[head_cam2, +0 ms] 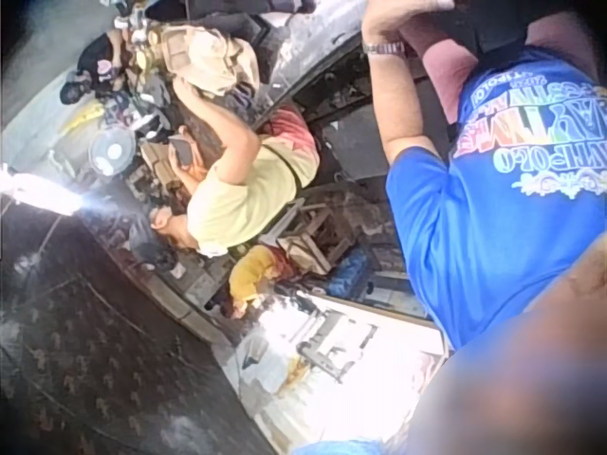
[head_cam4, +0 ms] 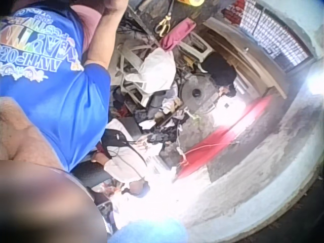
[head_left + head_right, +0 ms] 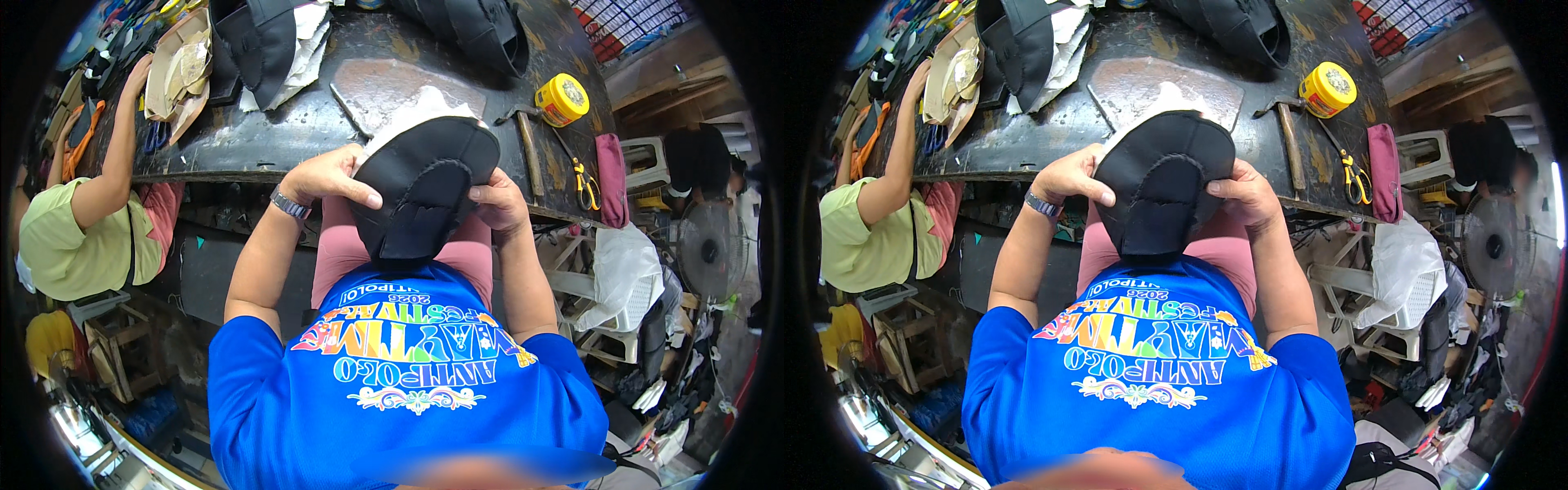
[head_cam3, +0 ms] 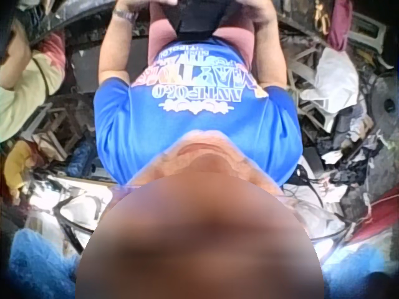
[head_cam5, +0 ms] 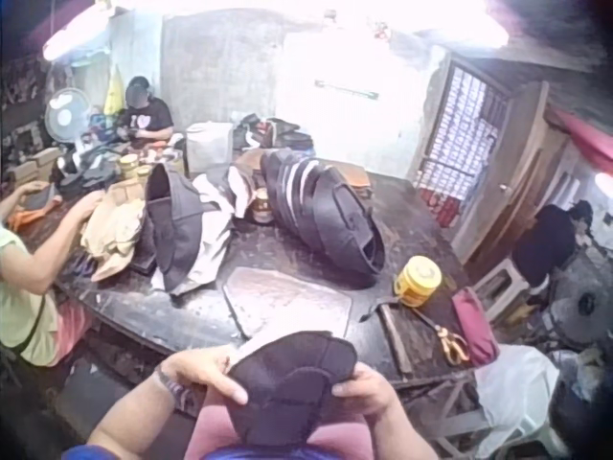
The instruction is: The person uses shears to trim excess material from the edges of a black slip-on shoe. They hold the shoe with one hand and cut along the seam with the other, then place the shoe on the table and repeat the trimming on another shoe.
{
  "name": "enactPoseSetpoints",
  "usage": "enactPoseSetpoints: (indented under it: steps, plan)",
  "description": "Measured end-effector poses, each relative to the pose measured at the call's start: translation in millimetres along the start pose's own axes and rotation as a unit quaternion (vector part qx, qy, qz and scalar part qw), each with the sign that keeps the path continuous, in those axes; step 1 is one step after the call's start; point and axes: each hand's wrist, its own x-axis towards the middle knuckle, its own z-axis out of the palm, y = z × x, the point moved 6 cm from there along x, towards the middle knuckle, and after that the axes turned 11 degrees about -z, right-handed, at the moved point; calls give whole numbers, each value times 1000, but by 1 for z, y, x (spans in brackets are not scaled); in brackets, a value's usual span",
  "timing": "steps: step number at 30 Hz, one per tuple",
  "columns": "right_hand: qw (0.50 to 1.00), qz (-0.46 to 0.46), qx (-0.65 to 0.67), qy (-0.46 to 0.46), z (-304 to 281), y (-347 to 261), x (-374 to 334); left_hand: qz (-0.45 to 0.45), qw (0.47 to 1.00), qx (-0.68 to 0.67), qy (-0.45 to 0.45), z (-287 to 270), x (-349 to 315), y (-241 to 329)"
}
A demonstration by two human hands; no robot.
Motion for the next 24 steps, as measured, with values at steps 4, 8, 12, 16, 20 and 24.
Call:
enactPoseSetpoints:
  steps: [4,8,12,16,20,24]
  plan:
    - [998,-53,-19,7,6,-12,5,44,998,-15,34,5,2,19]
    - [991,-79,-73,85,-10,-21,19,41,994,-35,99,-4,15,27]
    - [990,-64,-53,112,-23,-17,31,50,988,-36,139,-11,31,26]
    - [995,-55,-20,84,-25,-16,30,12,986,21,164,-25,40,30]
    - [993,-44,62,91,-34,-17,32,118,974,-92,171,-31,48,35]
    - [985,-18,114,129,-48,-8,40,82,974,-96,187,-39,61,23]
